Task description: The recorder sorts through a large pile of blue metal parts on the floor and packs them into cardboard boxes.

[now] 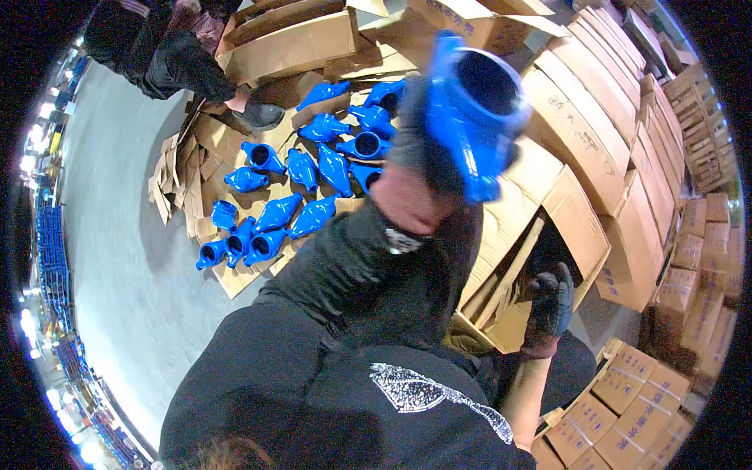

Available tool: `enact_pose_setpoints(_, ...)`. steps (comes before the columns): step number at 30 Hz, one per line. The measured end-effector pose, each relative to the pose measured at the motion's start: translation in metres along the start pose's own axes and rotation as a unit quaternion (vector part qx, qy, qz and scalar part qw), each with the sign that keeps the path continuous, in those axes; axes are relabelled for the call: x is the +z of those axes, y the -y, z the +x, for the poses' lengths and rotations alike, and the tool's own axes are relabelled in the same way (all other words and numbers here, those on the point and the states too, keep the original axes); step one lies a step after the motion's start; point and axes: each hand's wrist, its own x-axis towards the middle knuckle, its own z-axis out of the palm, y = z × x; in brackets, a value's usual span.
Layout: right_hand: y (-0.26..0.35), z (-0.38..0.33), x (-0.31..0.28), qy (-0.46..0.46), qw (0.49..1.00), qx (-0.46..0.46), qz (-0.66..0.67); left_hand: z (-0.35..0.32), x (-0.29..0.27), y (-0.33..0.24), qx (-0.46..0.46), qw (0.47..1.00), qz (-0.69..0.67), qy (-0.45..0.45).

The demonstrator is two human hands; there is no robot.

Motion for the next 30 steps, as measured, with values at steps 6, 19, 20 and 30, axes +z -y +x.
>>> enact_pose_setpoints(6,-0.025,0.014,0.0,-0.024,0.995,0.094,-0.033,-0.034,-0.118,-0.124,0.092,0.983,0.022,-0.157)
enact_pose_setpoints(19,-0.05,0.046,-0.035,-0.11,0.972,0.128,-0.161,-0.084,-0.418,-0.331,0.185,0.657,0.669,-0.295)
enact_pose_setpoints(20,-0.052,0.049,-0.056,-0.069,0.946,0.059,-0.313,-0.067,-0.423,-0.316,0.142,0.614,0.745,-0.218)
enact_pose_setpoints(30,-0.071,0.106,-0.185,-0.215,0.835,0.03,-0.506,-0.054,-0.388,-0.288,-0.207,0.192,0.858,-0.429)
